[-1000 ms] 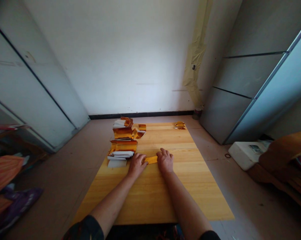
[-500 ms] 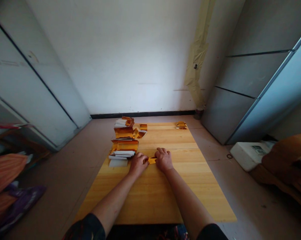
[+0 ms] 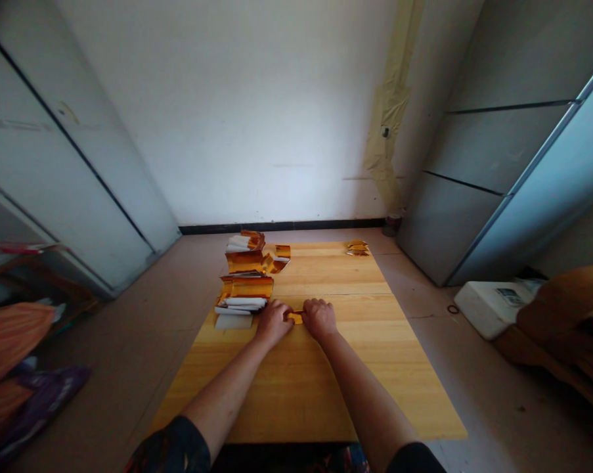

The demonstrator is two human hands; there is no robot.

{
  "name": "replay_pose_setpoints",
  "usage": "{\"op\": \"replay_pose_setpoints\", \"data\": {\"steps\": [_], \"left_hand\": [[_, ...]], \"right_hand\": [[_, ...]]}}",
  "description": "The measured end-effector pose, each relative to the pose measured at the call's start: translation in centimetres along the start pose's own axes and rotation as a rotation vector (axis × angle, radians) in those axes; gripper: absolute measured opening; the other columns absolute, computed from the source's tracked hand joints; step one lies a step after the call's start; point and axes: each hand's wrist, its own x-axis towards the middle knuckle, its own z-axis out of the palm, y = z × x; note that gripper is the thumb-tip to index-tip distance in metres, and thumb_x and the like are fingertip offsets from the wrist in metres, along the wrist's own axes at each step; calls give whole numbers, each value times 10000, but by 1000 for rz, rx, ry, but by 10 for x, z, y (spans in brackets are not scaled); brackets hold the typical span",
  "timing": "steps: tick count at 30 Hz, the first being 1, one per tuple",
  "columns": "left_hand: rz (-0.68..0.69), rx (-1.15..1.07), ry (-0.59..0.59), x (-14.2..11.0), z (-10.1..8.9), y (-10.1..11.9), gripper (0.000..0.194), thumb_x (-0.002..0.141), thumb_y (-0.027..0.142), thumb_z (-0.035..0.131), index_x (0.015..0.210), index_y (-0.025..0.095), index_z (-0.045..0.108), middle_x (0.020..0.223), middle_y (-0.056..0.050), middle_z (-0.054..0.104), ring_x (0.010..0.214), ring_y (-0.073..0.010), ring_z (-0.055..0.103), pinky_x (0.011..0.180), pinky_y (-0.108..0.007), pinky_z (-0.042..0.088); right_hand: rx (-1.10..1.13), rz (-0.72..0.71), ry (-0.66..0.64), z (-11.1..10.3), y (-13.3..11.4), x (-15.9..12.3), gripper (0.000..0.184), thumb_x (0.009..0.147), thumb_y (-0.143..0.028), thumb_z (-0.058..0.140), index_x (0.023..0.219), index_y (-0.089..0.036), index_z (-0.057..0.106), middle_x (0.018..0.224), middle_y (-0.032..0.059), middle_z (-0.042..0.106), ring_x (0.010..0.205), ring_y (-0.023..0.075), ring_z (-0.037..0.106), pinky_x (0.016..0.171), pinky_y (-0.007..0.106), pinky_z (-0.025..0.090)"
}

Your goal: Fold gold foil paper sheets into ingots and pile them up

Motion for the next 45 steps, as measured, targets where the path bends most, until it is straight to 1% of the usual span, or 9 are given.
{"op": "replay_pose_setpoints", "data": {"steps": [3,7,12,15,24,32,37,40,45], "left_hand": [[16,21,15,-1,1,0,165,727,197,615,882,193,671,923,-50,592,930,-186,535,835,-287,412],[25,43,0,-2,-1,2,152,778,188,568,895,193,664,940,-52,599,943,-184,538,850,-290,405],[-12,67,-9,-1,-4,6,153,823,170,514,879,198,654,942,-49,602,931,-172,542,834,-277,401],[-35,89,-5,0,-3,8,150,842,180,492,859,197,641,935,-50,600,923,-173,541,814,-275,403],[-66,116,26,0,0,7,113,812,125,495,844,187,584,929,-58,579,927,-181,532,803,-285,396],[-107,157,3,3,0,12,142,832,140,464,885,183,588,958,-63,599,920,-179,548,780,-278,414],[-139,262,-12,6,-1,19,209,855,142,412,957,150,594,991,-112,605,922,-201,560,772,-298,430],[-152,284,-21,6,0,21,226,860,149,403,974,137,598,977,-123,603,916,-207,562,772,-304,435],[-149,302,7,4,2,22,234,875,148,378,977,146,588,961,-117,593,906,-212,554,763,-311,426]], "right_hand": [[-2,-29,34,4,3,-1,138,851,-230,488,875,-206,621,904,52,643,840,163,559,675,264,299],[0,-28,73,11,3,-4,122,854,-208,499,881,-202,618,908,50,627,855,168,542,689,269,290],[8,-37,77,17,2,-6,69,848,-225,551,892,-201,599,937,44,610,890,176,523,712,273,287],[14,-50,72,19,3,-6,65,858,-220,548,905,-204,589,944,47,600,896,173,516,722,274,288],[47,-39,64,19,3,-6,110,897,-200,471,912,-199,580,978,58,585,909,171,513,729,274,302],[73,-17,41,19,3,-4,110,876,-188,490,933,-196,583,1005,57,587,934,174,516,748,274,311],[55,2,29,19,3,-3,170,916,-192,416,924,-187,585,988,65,594,913,174,522,738,278,311],[43,3,27,20,3,-3,190,925,-192,395,923,-184,585,985,71,594,904,173,524,736,279,315],[68,5,49,22,3,-3,164,908,-177,420,913,-188,584,978,67,594,907,166,529,754,271,328]]}}
